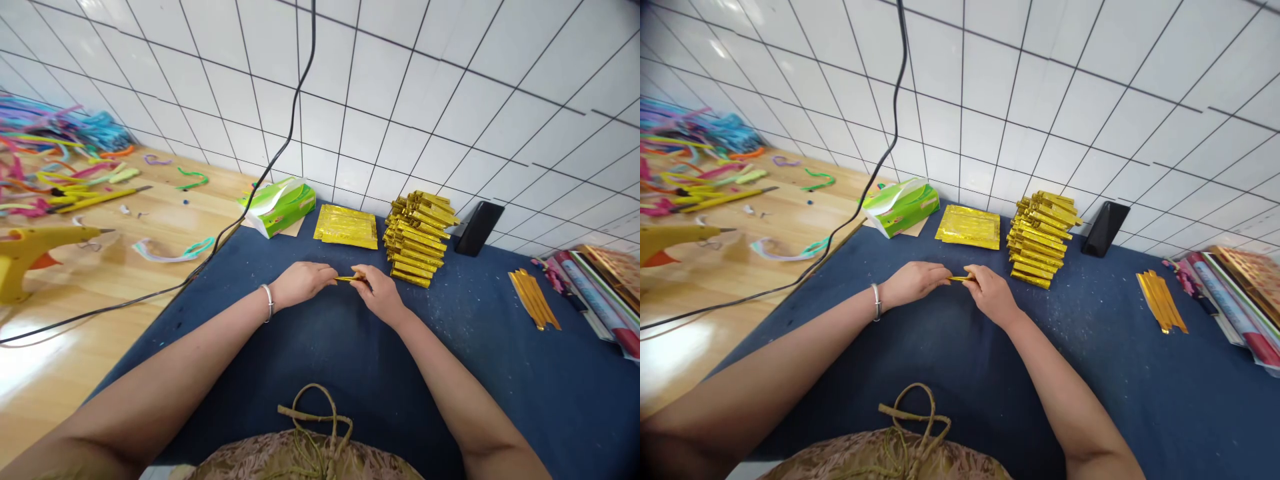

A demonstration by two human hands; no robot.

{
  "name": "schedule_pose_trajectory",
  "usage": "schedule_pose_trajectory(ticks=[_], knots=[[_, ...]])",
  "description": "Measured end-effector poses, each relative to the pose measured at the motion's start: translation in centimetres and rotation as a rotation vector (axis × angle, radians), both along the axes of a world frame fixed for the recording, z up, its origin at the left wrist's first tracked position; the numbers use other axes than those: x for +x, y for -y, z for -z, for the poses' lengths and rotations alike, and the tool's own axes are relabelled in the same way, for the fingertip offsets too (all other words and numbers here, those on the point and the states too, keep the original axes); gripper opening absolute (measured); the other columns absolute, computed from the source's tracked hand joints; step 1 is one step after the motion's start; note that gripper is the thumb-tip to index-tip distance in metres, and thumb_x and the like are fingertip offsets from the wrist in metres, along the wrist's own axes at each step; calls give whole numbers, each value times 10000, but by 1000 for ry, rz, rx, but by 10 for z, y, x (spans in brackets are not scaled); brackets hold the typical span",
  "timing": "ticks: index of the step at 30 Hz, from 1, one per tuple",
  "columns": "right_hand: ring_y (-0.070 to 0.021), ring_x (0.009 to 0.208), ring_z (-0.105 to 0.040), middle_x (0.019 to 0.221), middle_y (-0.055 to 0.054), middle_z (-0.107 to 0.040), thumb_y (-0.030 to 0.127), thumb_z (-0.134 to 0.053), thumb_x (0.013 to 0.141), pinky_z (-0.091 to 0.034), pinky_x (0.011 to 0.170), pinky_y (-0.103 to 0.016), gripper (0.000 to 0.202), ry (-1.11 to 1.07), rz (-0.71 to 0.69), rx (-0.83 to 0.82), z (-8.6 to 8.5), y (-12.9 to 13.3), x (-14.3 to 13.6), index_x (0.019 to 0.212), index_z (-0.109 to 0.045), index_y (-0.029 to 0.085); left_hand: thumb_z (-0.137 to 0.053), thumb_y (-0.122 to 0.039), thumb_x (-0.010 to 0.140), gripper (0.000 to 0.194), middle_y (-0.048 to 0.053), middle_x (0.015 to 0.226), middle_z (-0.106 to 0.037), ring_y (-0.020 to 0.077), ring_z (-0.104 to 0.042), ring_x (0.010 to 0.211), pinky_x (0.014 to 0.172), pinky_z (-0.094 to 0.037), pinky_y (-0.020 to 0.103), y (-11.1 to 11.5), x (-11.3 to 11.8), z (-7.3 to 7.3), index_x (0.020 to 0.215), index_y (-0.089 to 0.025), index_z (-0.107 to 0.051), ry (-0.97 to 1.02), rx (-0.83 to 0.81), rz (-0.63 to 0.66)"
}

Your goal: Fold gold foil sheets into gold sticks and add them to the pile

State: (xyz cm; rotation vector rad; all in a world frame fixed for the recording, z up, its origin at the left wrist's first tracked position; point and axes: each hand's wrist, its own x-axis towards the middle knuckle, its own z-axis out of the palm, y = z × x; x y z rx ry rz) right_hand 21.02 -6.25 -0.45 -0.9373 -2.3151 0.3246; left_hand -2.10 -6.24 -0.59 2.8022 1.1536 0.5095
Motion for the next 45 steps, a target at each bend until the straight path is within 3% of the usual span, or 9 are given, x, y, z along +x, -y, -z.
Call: schedule_pose_trajectory(ticks=[2, 6, 12, 18, 22, 26, 32, 38, 45], knots=[[-175, 946, -589, 1009, -76, -625, 255, -449, 926, -476, 853, -310, 241, 86, -35, 25, 1, 0, 0, 1145, -527, 190, -346, -356, 963, 298, 23, 810, -622, 132, -598, 758, 686, -412, 227, -1, -1, 1, 941, -176, -583, -3, 8, 4], [-164, 881, -590, 930, -63, -635, 243, -400, 945, -474, 805, -293, 206, 182, -37, 45, 3, 0, 0, 1036, -578, 195, -355, -347, 961, 292, 18, 791, -625, 126, -601, 763, 704, -418, 224, -1, -1, 2, 937, -185, -598, -9, 3, 25], [-162, 820, -575, 854, -52, -624, 236, -386, 947, -453, 745, -280, 206, 224, 12, 67, 1, 0, -1, 955, -588, 196, -384, -351, 950, 257, 23, 813, -632, 143, -603, 761, 700, -412, 256, 4, 11, -2, 956, -188, -583, -19, 59, -56], [-175, 882, -563, 909, -69, -618, 224, -398, 942, -449, 791, -288, 190, 336, 14, 100, 4, 2, -8, 1002, -573, 180, -443, -199, 900, 136, 17, 749, -620, 147, -587, 698, 651, -396, 266, 8, 18, 1, 850, -183, -568, -78, 93, -58], [-172, 834, -560, 826, -64, -622, 213, -387, 944, -441, 794, -291, 214, 402, -8, 125, 2, 2, -9, 909, -595, 178, -432, -228, 912, 165, 19, 763, -632, 153, -589, 701, 662, -400, 277, 8, 20, 1, 830, -183, -567, -70, 101, -25], [-164, 819, -571, 838, -54, -644, 218, -390, 945, -443, 805, -293, 224, 370, -44, 127, 1, -5, 0, 942, -610, 180, -405, -324, 940, 239, 24, 789, -646, 146, -603, 734, 698, -408, 267, 5, 14, -2, 885, -185, -591, -27, 77, -26], [-162, 833, -581, 914, -52, -665, 234, -392, 949, -451, 813, -302, 239, 286, -53, 111, 2, -16, 14, 1008, -617, 184, -391, -337, 945, 265, 28, 846, -657, 142, -620, 825, 735, -437, 235, -7, -10, -2, 930, -187, -609, 79, -28, -67], [-183, 831, -548, 881, -63, -661, 206, -401, 939, -434, 801, -334, 235, 289, -53, 134, 6, -23, 17, 992, -629, 184, -374, -167, 914, 265, 20, 938, -670, 128, -626, 859, 788, -466, 234, -11, -16, 4, 1057, -191, -596, 148, -165, 33], [-218, 925, -509, 957, -94, -646, 289, -466, 925, -362, 770, -351, 224, 399, 5, 233, -3, -11, 3, 1050, -608, 170, -392, -107, 871, 285, 47, 895, -665, 153, -633, 855, 775, -478, 255, -1, 1, 1, 1051, -178, -600, 67, -26, -40]])
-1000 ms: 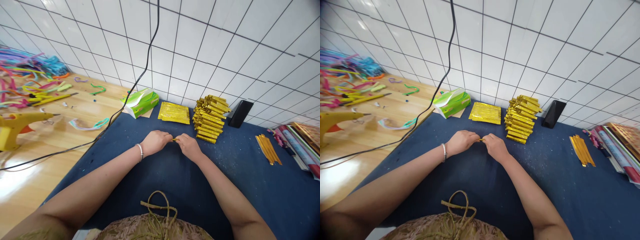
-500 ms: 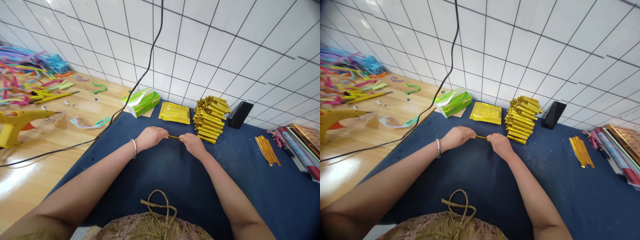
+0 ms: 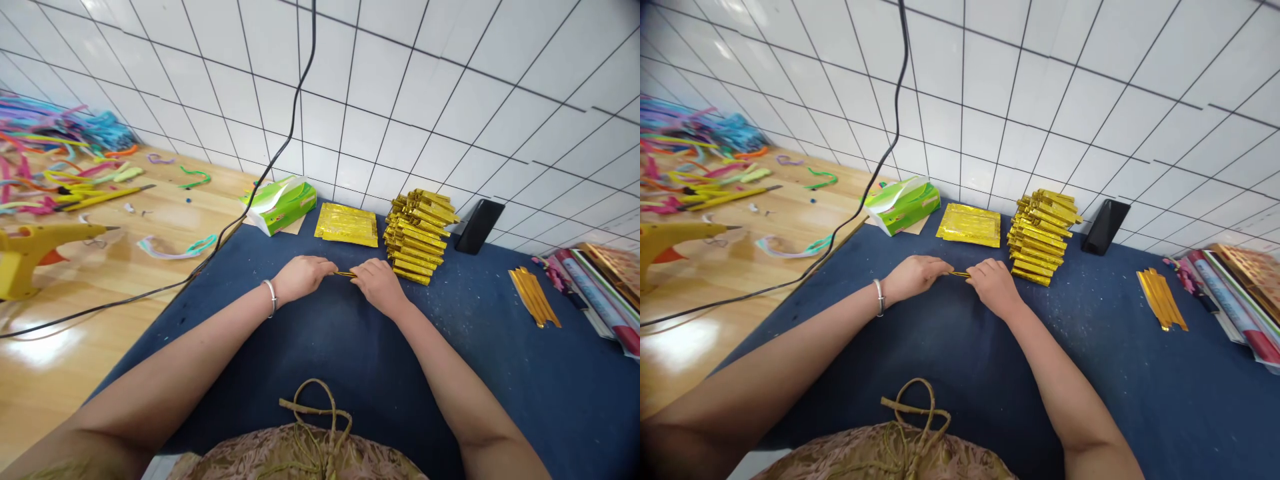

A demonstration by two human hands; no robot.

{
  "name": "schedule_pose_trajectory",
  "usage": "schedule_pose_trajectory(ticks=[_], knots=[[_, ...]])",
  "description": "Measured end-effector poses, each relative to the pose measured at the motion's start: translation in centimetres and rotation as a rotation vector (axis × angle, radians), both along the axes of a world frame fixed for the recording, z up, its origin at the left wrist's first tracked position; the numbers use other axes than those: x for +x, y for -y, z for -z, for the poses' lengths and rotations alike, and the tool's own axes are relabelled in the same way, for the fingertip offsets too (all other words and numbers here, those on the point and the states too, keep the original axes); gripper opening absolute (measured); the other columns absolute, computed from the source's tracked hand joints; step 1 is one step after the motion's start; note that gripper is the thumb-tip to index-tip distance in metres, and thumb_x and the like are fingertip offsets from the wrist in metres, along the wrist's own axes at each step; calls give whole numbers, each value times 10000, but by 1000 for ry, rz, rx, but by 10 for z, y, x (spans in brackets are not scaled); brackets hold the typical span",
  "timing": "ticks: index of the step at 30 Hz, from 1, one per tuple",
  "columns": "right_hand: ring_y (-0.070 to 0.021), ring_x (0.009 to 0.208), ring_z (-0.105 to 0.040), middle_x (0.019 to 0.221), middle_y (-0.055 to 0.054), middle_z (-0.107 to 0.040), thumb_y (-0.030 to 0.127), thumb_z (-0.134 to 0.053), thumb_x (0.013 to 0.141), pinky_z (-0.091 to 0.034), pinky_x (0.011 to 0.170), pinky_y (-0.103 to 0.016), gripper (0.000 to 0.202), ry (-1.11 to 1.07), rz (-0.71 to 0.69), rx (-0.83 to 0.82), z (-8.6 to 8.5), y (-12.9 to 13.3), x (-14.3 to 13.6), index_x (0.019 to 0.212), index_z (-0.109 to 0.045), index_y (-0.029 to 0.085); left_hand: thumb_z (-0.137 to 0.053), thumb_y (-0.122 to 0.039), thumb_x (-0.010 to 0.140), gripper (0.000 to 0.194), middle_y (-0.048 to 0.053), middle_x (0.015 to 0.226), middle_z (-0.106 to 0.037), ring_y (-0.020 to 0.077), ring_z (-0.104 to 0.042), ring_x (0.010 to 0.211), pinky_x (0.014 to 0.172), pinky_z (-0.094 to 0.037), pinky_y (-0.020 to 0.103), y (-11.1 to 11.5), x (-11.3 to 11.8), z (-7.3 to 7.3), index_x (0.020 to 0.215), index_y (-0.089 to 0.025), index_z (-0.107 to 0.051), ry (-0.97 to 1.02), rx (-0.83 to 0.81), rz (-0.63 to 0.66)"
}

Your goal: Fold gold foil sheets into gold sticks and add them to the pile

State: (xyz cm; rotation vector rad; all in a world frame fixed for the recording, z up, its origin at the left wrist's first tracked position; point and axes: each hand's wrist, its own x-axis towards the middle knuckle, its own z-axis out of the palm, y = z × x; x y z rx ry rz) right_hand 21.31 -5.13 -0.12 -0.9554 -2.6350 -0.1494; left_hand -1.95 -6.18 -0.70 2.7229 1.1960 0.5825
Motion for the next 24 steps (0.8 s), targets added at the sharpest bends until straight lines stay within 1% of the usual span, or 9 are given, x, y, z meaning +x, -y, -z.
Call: schedule_pose_trajectory(ticks=[1, 3, 5, 7, 9, 11, 15, 19, 24], knots=[[-214, 905, -508, 929, -92, -646, 294, -442, 935, -353, 759, -349, 233, 27, -12, 16, -1, 3, -3, 1037, -611, 170, -397, -114, 874, 276, 47, 894, -664, 156, -632, 856, 779, -478, 260, 3, 5, -1, 1047, -181, -601, -17, 3, 10], [-200, 820, -503, 816, -81, -635, 277, -385, 955, -334, 724, -344, 266, 60, -9, 43, -2, 8, -8, 947, -629, 173, -398, -121, 880, 262, 44, 888, -663, 160, -631, 844, 775, -477, 265, 7, 13, -1, 1032, -182, -603, -45, -1, 32], [-188, 746, -487, 718, -69, -606, 273, -358, 962, -318, 693, -339, 312, 69, 13, 53, -1, 11, -10, 851, -633, 178, -389, -152, 905, 258, 40, 912, -665, 149, -631, 851, 782, -474, 253, 10, 16, 0, 1060, -187, -592, -7, -19, 35], [-182, 724, -482, 685, -63, -592, 285, -363, 961, -312, 681, -332, 317, 59, 35, 53, 0, 11, -9, 824, -631, 184, -387, -223, 933, 245, 35, 941, -665, 137, -631, 859, 786, -469, 236, 9, 15, 2, 1076, -192, -583, 60, -38, 15], [-178, 742, -498, 707, -59, -605, 276, -378, 957, -321, 687, -320, 282, 45, 50, 40, 2, 9, -7, 879, -634, 188, -388, -296, 946, 246, 29, 936, -663, 131, -629, 851, 775, -464, 226, 5, 10, 5, 1044, -191, -589, 102, -47, -13], [-171, 763, -525, 752, -54, -631, 243, -395, 950, -340, 698, -304, 241, 34, 48, 2, 4, 7, -5, 952, -631, 194, -387, -323, 947, 256, 26, 871, -657, 132, -626, 813, 740, -456, 225, 2, 5, 6, 972, -182, -599, 97, -34, -36], [-161, 803, -587, 852, -42, -681, 218, -431, 929, -383, 729, -284, 203, 21, 32, -90, 6, 3, -4, 964, -631, 213, -394, -341, 941, 273, 23, 741, -623, 148, -604, 737, 687, -427, 245, -1, -2, 1, 853, -177, -594, 27, 26, -49], [-157, 824, -614, 882, -30, -696, 203, -466, 911, -410, 734, -267, 182, 24, 17, -138, 5, 1, -2, 997, -625, 221, -370, -345, 950, 291, 28, 774, -624, 152, -593, 759, 716, -418, 258, -4, -9, -6, 854, -181, -591, 10, 40, -16], [-160, 820, -622, 884, -36, -693, 248, -444, 926, -424, 704, -262, 186, 30, 60, -152, 4, 1, 2, 968, -623, 217, -390, -347, 942, 272, 27, 798, -628, 146, -584, 757, 737, -418, 259, -11, -20, -2, 859, -184, -591, 11, 40, -4]])
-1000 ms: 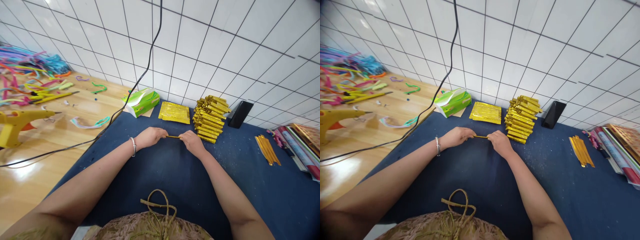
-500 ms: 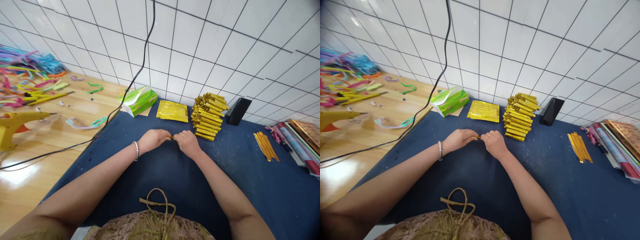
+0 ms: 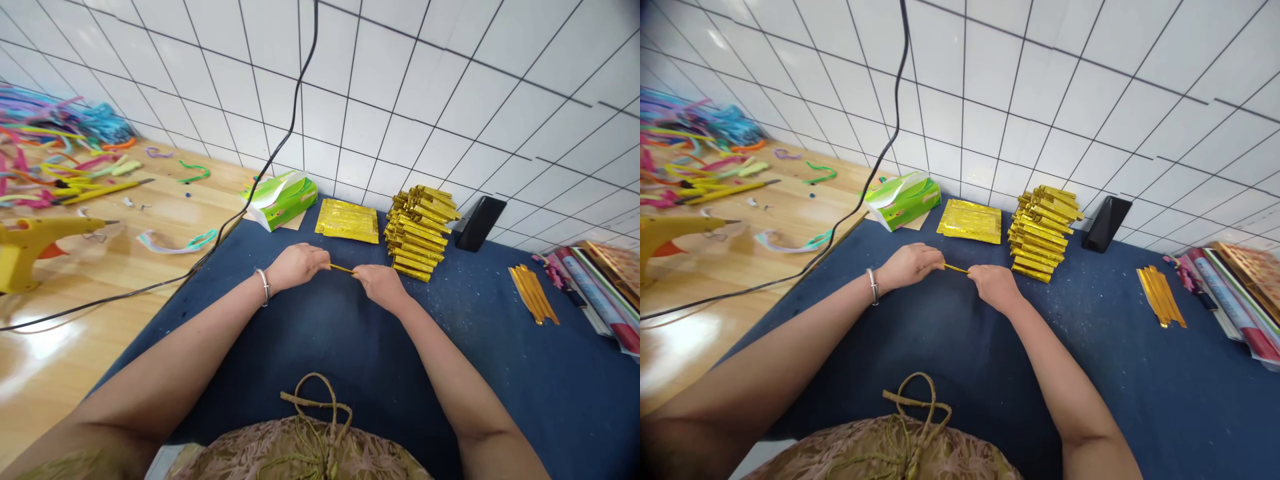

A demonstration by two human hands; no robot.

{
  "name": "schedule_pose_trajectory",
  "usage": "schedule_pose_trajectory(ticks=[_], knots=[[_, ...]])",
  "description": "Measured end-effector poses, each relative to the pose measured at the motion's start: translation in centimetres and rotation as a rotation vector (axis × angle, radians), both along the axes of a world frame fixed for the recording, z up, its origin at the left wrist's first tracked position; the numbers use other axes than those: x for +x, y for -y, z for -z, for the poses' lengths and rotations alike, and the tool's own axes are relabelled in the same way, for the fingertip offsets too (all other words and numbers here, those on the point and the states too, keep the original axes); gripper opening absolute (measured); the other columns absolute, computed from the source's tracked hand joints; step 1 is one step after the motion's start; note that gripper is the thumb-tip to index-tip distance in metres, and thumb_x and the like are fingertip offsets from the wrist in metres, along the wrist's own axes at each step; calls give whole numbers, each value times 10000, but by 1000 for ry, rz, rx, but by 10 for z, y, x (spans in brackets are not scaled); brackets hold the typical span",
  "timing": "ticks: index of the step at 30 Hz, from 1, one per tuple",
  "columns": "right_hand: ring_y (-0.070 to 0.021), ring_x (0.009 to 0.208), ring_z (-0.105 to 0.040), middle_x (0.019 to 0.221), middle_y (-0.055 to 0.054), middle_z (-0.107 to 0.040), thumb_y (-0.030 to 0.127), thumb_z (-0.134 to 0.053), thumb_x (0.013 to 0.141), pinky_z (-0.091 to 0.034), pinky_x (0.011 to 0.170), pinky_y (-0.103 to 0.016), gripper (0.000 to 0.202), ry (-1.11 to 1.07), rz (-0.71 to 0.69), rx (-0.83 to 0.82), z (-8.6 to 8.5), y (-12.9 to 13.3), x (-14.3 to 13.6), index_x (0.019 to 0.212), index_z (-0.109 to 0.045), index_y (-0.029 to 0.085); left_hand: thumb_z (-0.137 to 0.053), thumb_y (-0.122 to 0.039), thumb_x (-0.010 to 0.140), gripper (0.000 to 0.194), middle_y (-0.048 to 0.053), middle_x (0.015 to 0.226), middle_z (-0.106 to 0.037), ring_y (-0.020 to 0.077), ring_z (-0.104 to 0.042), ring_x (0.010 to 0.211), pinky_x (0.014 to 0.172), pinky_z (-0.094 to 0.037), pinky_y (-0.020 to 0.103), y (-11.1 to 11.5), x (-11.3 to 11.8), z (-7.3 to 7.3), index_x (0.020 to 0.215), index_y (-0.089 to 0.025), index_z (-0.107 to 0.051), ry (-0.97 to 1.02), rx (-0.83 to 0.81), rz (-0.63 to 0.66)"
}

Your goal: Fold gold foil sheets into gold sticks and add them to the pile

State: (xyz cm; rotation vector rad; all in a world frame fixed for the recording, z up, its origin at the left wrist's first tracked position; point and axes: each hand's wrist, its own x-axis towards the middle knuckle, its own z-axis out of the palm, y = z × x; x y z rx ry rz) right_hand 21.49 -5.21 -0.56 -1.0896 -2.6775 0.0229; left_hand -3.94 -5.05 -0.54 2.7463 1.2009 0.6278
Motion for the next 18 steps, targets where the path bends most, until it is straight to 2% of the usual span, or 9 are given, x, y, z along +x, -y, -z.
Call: schedule_pose_trajectory(ticks=[4, 7, 12, 18], knots=[[-156, 851, -595, 903, -32, -678, 153, -460, 899, -437, 728, -255, 225, -2, -39, -26, 2, 0, 2, 1069, -595, 212, -375, -319, 948, 271, 36, 819, -625, 144, -588, 782, 740, -428, 247, -4, -4, 4, 885, -177, -597, 10, 12, -6], [-171, 850, -573, 885, -57, -665, 111, -437, 896, -445, 769, -276, 269, 23, -44, 33, 5, 0, 1, 1112, -582, 177, -383, -320, 946, 275, 42, 837, -637, 144, -594, 795, 751, -432, 248, -6, -7, 6, 924, -177, -617, -5, 26, 14], [-192, 890, -559, 962, -95, -656, 150, -393, 935, -445, 827, -314, 292, 9, -33, 198, 15, 1, -1, 1184, -546, 149, -415, -368, 936, 290, 46, 911, -677, 149, -615, 832, 778, -440, 262, -12, -17, 14, 988, -201, -647, 52, 59, 9], [-196, 877, -573, 976, -105, -655, 233, -395, 951, -458, 828, -326, 280, -30, 20, 275, 24, -3, -1, 1174, -538, 144, -475, -398, 903, 270, 28, 930, -688, 148, -629, 859, 780, -464, 245, -19, -28, 23, 958, -208, -659, 226, -18, -65]])
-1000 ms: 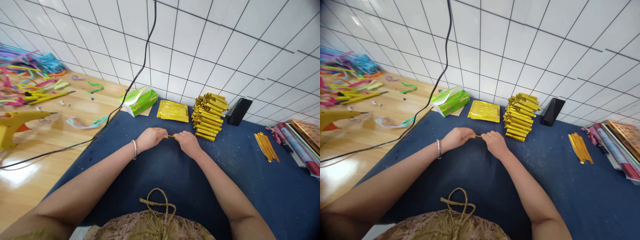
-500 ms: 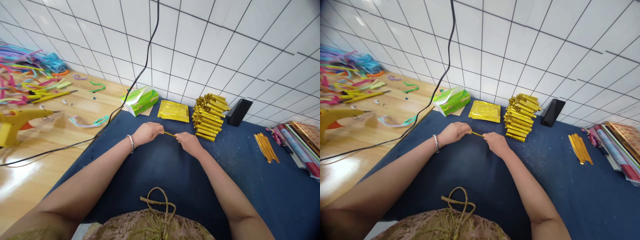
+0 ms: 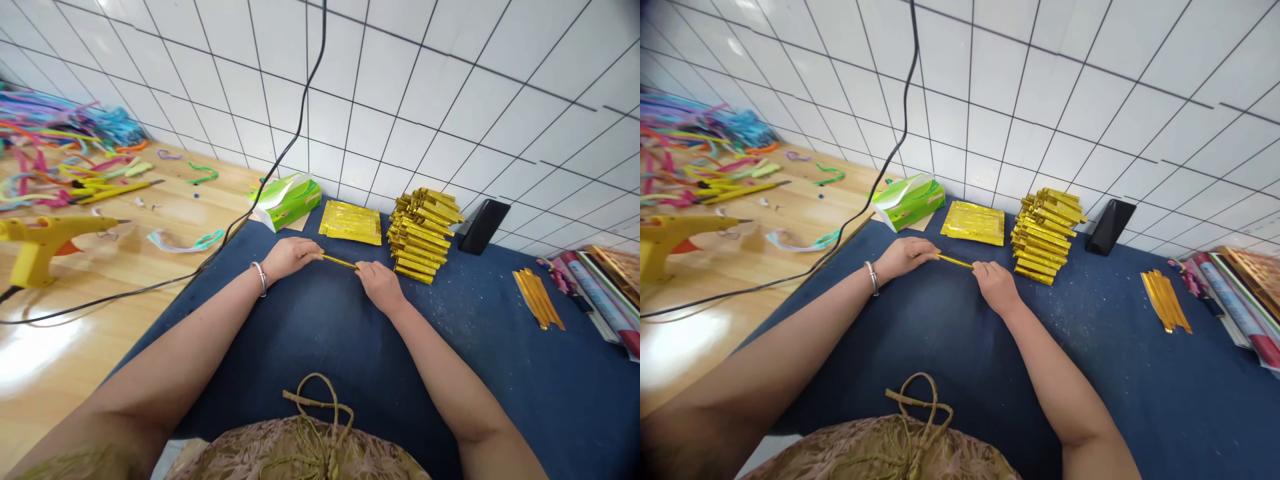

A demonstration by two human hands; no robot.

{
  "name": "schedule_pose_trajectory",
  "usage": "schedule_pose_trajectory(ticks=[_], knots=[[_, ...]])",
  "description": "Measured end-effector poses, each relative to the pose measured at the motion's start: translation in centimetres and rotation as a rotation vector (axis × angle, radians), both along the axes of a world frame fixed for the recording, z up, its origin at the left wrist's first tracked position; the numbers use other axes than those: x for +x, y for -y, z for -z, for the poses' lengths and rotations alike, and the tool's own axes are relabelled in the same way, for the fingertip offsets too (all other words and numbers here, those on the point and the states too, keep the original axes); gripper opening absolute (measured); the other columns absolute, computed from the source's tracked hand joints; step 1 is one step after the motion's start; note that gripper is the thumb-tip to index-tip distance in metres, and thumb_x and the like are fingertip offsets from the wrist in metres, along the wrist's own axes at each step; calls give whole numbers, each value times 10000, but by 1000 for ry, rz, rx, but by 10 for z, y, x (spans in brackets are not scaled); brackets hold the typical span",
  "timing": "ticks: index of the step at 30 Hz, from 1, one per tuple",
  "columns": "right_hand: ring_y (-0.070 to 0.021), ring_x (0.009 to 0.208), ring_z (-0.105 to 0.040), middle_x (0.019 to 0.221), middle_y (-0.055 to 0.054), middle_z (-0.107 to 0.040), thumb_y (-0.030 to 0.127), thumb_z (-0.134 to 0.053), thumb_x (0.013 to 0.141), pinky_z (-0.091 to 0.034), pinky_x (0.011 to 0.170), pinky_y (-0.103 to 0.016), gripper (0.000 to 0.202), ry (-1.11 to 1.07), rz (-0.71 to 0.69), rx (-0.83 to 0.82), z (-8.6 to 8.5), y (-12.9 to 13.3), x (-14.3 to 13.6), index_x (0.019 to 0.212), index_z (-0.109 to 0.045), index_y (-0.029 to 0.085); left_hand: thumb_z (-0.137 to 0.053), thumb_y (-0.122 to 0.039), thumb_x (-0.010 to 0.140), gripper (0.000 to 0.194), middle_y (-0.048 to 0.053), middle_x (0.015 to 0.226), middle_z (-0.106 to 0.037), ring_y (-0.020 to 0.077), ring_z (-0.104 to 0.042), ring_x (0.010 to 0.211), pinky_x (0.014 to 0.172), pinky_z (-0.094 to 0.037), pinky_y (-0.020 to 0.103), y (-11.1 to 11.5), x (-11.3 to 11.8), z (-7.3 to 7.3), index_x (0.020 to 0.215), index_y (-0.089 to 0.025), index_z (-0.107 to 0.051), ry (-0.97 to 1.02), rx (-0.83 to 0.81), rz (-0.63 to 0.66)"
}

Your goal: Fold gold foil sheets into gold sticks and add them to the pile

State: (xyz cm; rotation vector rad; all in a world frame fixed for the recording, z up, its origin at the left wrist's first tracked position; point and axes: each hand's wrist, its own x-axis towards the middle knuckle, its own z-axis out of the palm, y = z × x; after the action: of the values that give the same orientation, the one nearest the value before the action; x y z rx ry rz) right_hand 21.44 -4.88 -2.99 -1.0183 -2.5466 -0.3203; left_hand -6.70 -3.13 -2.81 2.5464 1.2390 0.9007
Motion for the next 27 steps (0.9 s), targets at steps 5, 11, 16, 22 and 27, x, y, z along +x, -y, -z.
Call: schedule_pose_trajectory(ticks=[5, 11, 16, 22, 27], knots=[[-197, 911, -579, 1003, -99, -655, 209, -392, 949, -460, 847, -339, 268, -58, -22, -17, 4, -4, 1, 1157, -552, 155, -493, -392, 889, 261, 29, 869, -680, 133, -628, 774, 735, -475, 231, 0, -2, 0, 934, -190, -651, 159, -122, -25], [-195, 880, -589, 944, -88, -670, 213, -414, 940, -459, 832, -337, 234, -113, -38, -75, 6, -5, 0, 1063, -605, 160, -480, -339, 894, 222, 33, 860, -650, 136, -595, 781, 753, -452, 251, -1, -1, 0, 928, -186, -636, 260, -214, 25], [-186, 841, -601, 875, -60, -676, 226, -436, 928, -453, 800, -316, 201, -209, -27, -192, 6, -4, -4, 973, -630, 195, -528, -309, 859, 170, 30, 867, -603, 151, -544, 837, 807, -410, 278, -2, 0, -8, 805, -180, -624, 384, -267, 79], [-164, 762, -598, 786, -25, -657, 253, -451, 922, -441, 725, -274, 171, -245, -33, -258, 1, 0, -11, 910, -616, 209, -569, -323, 826, 168, 20, 815, -577, 143, -518, 785, 781, -402, 279, 1, 2, -9, 791, -163, -604, 594, -375, 60], [-160, 735, -581, 740, -8, -635, 263, -457, 920, -438, 702, -268, 153, -285, -11, -342, 0, -1, -13, 901, -602, 219, -512, -357, 869, 197, 55, 976, -612, 133, -569, 840, 754, -424, 261, 13, 27, -8, 904, -166, -547, 954, -551, 76]])
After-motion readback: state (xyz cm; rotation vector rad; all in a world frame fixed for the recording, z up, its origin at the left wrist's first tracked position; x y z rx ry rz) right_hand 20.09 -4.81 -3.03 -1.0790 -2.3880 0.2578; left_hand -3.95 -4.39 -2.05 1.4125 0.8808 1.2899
